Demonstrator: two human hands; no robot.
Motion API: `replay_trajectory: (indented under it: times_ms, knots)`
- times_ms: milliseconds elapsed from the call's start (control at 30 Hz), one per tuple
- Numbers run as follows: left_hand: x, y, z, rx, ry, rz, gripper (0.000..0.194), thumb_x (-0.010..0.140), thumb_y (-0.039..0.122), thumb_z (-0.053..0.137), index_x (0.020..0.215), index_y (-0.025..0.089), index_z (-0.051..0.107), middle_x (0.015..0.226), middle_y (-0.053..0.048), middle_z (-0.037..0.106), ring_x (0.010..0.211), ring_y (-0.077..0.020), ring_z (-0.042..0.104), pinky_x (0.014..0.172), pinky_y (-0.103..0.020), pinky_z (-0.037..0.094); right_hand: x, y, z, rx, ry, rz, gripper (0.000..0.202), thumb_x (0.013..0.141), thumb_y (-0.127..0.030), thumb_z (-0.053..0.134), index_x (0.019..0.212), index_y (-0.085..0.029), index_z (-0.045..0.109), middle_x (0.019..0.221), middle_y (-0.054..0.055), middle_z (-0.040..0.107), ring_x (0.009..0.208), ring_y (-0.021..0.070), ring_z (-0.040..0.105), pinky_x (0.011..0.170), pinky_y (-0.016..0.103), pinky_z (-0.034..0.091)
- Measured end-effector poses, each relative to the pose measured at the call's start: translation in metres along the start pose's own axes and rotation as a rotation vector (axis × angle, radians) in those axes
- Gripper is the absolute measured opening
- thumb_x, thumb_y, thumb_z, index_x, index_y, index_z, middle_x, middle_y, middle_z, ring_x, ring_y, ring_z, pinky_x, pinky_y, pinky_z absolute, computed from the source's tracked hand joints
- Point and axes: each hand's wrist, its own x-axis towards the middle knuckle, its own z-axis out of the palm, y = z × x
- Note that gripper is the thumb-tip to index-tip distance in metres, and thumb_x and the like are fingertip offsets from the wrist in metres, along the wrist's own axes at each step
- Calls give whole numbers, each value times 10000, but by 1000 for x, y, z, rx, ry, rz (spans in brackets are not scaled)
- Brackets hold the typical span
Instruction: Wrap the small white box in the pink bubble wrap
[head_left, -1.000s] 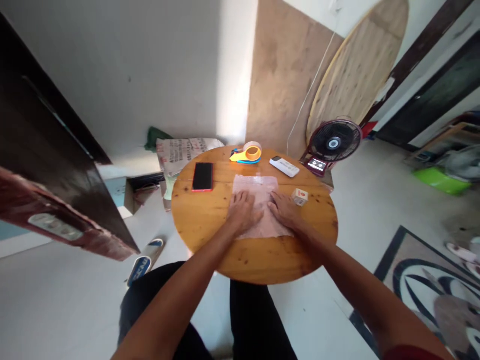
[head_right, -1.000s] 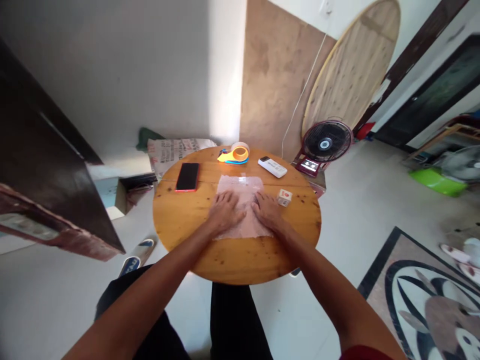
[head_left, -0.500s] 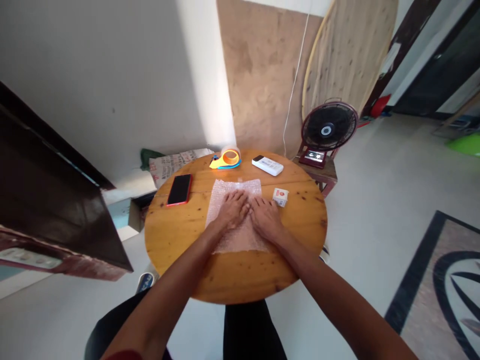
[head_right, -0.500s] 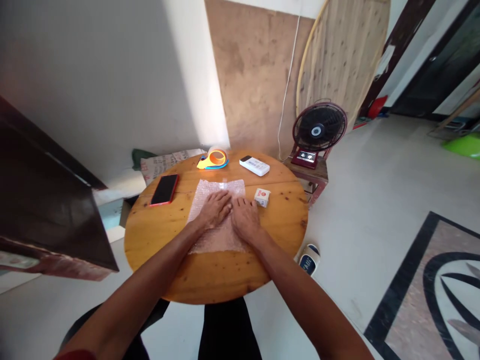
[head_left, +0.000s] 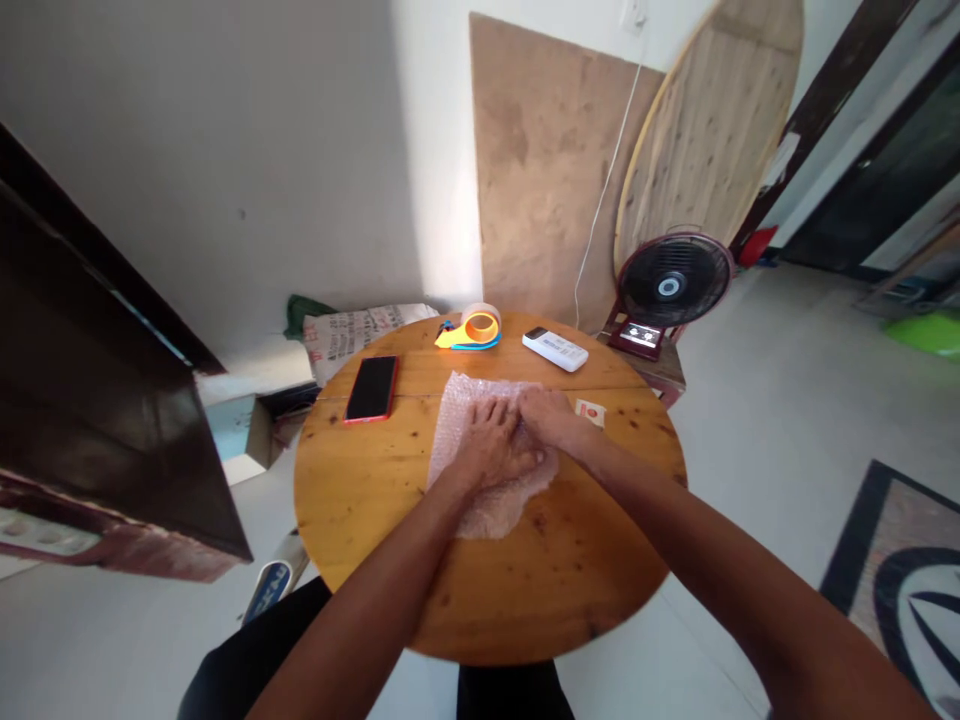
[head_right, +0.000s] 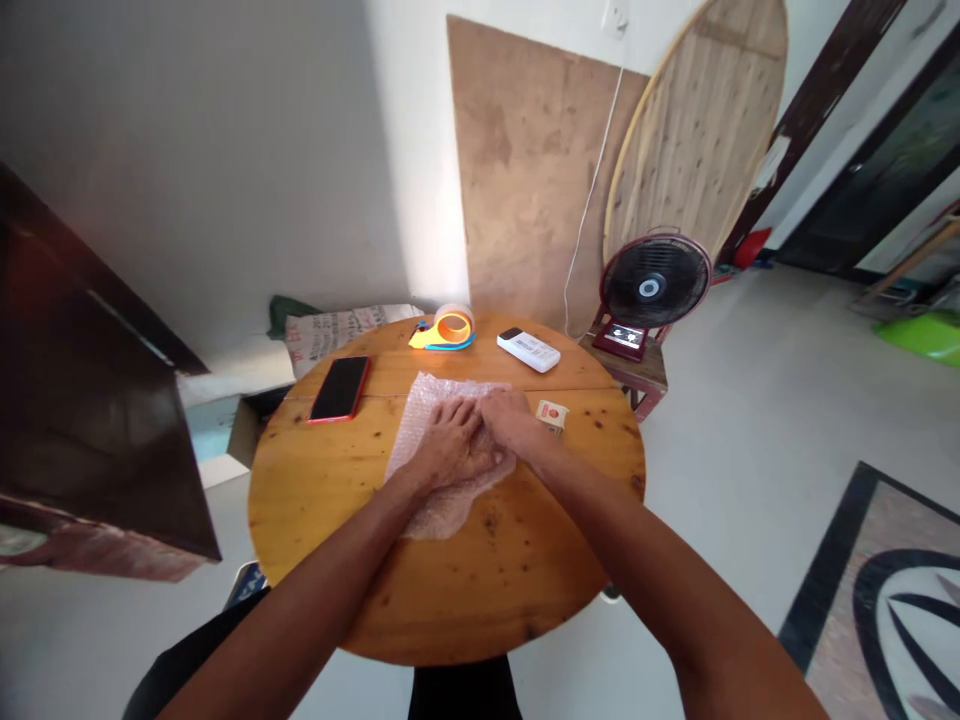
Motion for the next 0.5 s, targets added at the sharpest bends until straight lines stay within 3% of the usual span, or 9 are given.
replay_trajectory:
  times_ms: [167,267,333,433,500]
  knots:
    - [0,-3,3,-16,4,-6,916,716,784,443,1399,177,379,1459,-161,370,1363,-374,268,1115,-566,147,-6,15,-17,-79,-6,-31,236,839,-133,495,989,-111,676,1009,171,690,996,300,621,866,412,417]
    - [0,-2,2,-20,-11,-19,922,702,810,424,1370,174,421,1466,-166,360,1372,-379,249,1119,-573,129,-32,38,-24,-33,148,-19,304,856,-193,484,1118,-156,632,1130,142,656,1094,296,567,922,428,378]
    - [0,-1,0,-26,-17,-15,935,694,821,420,1367,171,423,1462,-167,364,1370,-375,254,1122,-567,128,-52,55,-19,39,214,36,421,835,-297,536,1231,-155,561,1242,146,599,1139,296,534,930,416,374]
    - [0,-1,-1,-27,-10,-10,937,688,824,426,1367,178,416,1460,-163,368,1366,-368,263,1123,-557,137,-72,75,0,107,151,144,667,772,-422,605,1342,-113,448,1303,183,547,1157,325,513,886,397,393]
    - [0,-1,0,-30,-4,-10,932,684,823,436,1365,187,416,1458,-157,371,1362,-366,268,1122,-556,142,-78,83,12,162,106,202,559,775,-396,590,1257,-122,519,1188,162,617,1037,295,574,796,349,409]
